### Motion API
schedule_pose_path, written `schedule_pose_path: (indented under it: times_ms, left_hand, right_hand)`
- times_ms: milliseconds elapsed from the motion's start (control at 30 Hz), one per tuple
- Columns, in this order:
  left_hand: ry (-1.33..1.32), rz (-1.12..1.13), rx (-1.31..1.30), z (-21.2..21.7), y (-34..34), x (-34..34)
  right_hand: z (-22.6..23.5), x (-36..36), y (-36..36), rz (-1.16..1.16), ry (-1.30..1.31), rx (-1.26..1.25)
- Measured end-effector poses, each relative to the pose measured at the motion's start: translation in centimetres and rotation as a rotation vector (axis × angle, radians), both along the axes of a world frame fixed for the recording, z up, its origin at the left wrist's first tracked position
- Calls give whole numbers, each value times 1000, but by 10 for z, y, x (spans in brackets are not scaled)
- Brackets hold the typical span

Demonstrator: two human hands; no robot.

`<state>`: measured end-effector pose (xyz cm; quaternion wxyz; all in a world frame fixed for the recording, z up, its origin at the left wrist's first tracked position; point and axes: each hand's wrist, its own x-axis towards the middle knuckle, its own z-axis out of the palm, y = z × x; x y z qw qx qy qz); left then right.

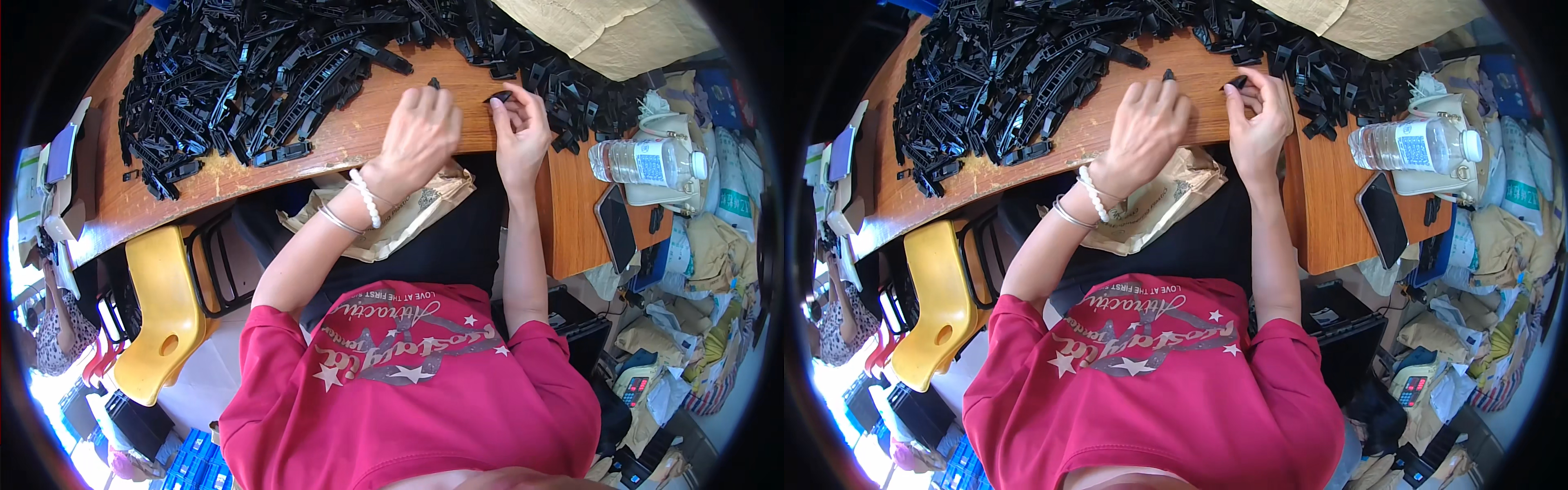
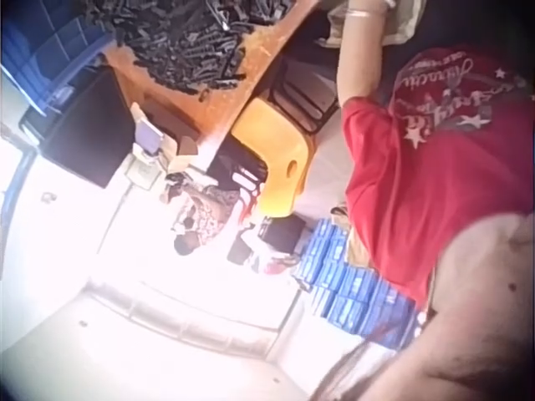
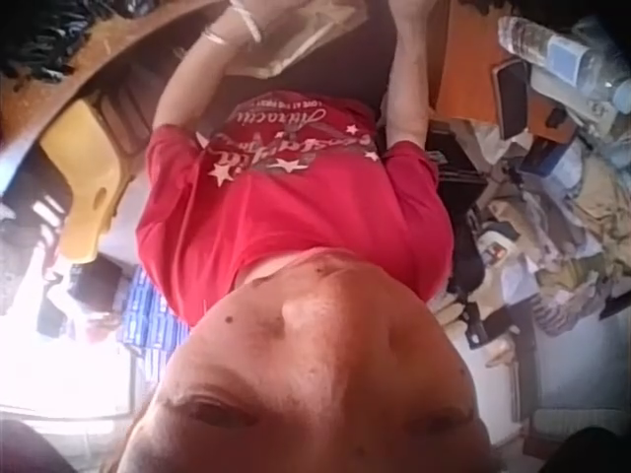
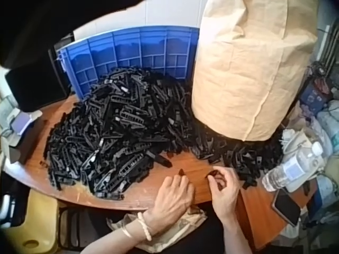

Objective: Sorting and inspecting black plastic components from a large pile on a workbench and placing them into a small bag.

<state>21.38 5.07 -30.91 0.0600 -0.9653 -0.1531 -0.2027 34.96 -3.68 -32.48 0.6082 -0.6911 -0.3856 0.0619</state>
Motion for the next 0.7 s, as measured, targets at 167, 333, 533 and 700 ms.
schedule_pose_path:
  times_ms: [167, 333, 533, 700]
  left_hand:
    - [241, -64, 201, 10, -10, 24]
    - [44, -134, -94, 1, 11, 36]
    - [-202, -49, -474, 19, 22, -10]
    - [-336, -110, -532, -8, 24, -51]
  right_hand:
    - [-7, 1, -14, -100, -207, -103]
    - [-13, 4, -20, -136, -342, -191]
    - [-16, 13, -23, -174, -520, -237]
    - [5, 0, -30, 162, -70, -146]
